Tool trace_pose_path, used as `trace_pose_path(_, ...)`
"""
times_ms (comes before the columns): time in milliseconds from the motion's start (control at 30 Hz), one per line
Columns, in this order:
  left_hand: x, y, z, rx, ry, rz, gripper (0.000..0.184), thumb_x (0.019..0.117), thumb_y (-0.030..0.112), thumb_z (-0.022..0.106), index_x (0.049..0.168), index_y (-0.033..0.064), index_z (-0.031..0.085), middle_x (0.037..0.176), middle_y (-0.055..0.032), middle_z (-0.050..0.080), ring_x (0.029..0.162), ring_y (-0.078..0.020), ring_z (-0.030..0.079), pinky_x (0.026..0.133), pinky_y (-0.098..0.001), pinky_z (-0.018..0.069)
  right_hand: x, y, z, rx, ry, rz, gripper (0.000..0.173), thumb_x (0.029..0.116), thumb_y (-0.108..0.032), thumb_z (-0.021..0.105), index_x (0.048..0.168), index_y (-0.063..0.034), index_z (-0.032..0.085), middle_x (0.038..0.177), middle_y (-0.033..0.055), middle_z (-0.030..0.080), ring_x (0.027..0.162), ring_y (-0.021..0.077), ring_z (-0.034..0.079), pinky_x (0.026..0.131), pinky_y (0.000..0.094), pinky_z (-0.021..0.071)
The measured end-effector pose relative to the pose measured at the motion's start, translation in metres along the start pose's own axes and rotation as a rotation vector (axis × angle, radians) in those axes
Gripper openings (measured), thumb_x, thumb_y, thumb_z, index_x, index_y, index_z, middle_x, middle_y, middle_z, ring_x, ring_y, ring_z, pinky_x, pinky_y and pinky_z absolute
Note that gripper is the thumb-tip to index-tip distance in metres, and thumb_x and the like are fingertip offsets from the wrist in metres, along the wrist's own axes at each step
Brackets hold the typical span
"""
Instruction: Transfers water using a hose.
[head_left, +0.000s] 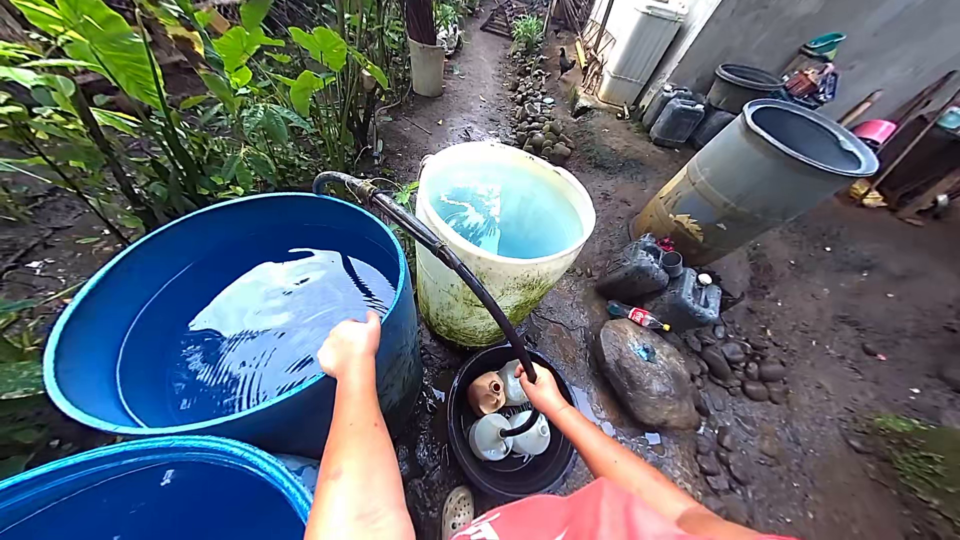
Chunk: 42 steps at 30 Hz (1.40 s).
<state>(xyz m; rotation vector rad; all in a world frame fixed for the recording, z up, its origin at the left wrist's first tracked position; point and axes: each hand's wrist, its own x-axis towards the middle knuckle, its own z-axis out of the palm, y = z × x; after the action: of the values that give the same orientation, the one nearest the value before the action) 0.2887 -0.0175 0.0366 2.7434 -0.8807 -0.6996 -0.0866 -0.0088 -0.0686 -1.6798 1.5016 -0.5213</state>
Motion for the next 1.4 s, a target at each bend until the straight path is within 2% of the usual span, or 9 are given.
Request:
trace_pose_path(633,0.001,0.0,0.001,0.031,0.001,-0.002,0.065,0.1013,0.065,0.034,0.113,0.0148,0.075,0.123,-0.014,0.072,0.118,-0.0324,0.067,0.091,-0.0606,0.0511,0.001,0.003,0.004,0.01,0.005,-0.004,0.021,0.0955,-0.009,0.054,0.104,-0.0004,0.071,0.085,0.0101,0.066,0.077,0.0164,0.06,0.075,0.0369,0.0507)
trace_pose_path(733,0.002,0.0,0.002,0.028,0.008,-0.012,0.065,0.1007,0.065,0.035,0.113,0.015,0.075,0.122,-0.0134,0.072,0.118,-0.0319,0.068,0.091,-0.0606,0.0512,0.001,0.002,0.005,0.003,0.011,0.016,0.025,0.0958,-0.008,0.054,0.111,-0.0008,0.072,0.093,0.0128,0.069,0.083,0.0184,0.063,0.081,0.038,0.0523)
trace_pose_path(867,0.003,0.0,0.004,0.021,0.009,-0.005,0.065,0.1007,0.065,0.035,0.112,0.0148,0.075,0.121,-0.0139,0.072,0.117,-0.0325,0.068,0.091,-0.0615,0.0509,0.003,-0.001,0.006,-0.028,0.016,0.085,0.034,0.0968,-0.009,0.054,0.127,-0.0033,0.069,0.106,0.0169,0.072,0.095,0.0238,0.067,0.091,0.0429,0.0532)
trace_pose_path(1000,0.002,0.0,0.004,0.025,0.013,-0.009,0.065,0.1003,0.065,0.035,0.11,0.0147,0.075,0.12,-0.0135,0.073,0.115,-0.0321,0.069,0.089,-0.0611,0.0514,0.007,-0.003,0.005,-0.048,-0.007,0.154,0.039,0.0949,-0.01,0.057,0.132,-0.0062,0.067,0.108,0.0171,0.071,0.096,0.0259,0.067,0.09,0.0454,0.0528)
trace_pose_path(1067,0.003,0.0,0.005,0.024,0.01,-0.01,0.065,0.1006,0.065,0.035,0.111,0.0145,0.075,0.12,-0.0136,0.073,0.116,-0.0321,0.068,0.09,-0.0611,0.0512,0.01,-0.004,0.002,-0.074,-0.062,0.194,0.036,0.0953,-0.011,0.057,0.128,-0.0077,0.069,0.106,0.0166,0.071,0.095,0.0262,0.067,0.089,0.0471,0.0529)
trace_pose_path(1133,0.005,0.0,0.006,0.027,0.011,-0.007,0.065,0.1006,0.065,0.034,0.111,0.0148,0.075,0.12,-0.0133,0.073,0.116,-0.0319,0.068,0.09,-0.0612,0.0515,0.012,-0.003,0.001,-0.099,-0.109,0.211,0.026,0.0963,-0.013,0.057,0.115,-0.0061,0.074,0.096,0.0145,0.071,0.087,0.0248,0.066,0.082,0.0473,0.0531)
trace_pose_path(1200,0.004,0.0,0.006,0.028,0.007,-0.005,0.065,0.1008,0.065,0.034,0.11,0.0147,0.075,0.121,-0.0135,0.073,0.116,-0.0322,0.068,0.09,-0.0609,0.0517,0.011,-0.004,0.001,-0.125,-0.134,0.23,0.022,0.0973,-0.015,0.057,0.106,-0.0049,0.074,0.091,0.0136,0.07,0.085,0.0248,0.065,0.081,0.0476,0.0525)
trace_pose_path(1333,0.002,-0.001,0.005,0.034,0.004,-0.007,0.066,0.1008,0.065,0.034,0.11,0.0139,0.075,0.121,-0.0135,0.073,0.117,-0.0322,0.068,0.09,-0.0607,0.0516,0.007,-0.003,0.005,-0.122,-0.102,0.214,0.022,0.0961,-0.015,0.057,0.104,-0.0047,0.075,0.09,0.0131,0.07,0.086,0.0244,0.065,0.082,0.0473,0.0524)
trace_pose_path(1400,0.002,-0.001,0.006,0.027,0.007,-0.013,0.065,0.1007,0.065,0.035,0.11,0.0142,0.075,0.121,-0.0136,0.073,0.117,-0.0322,0.068,0.09,-0.061,0.0513,0.007,0.001,0.008,-0.099,-0.069,0.176,0.025,0.0993,-0.022,0.058,0.106,-0.0032,0.074,0.09,0.0135,0.07,0.085,0.0241,0.066,0.083,0.0464,0.0532)
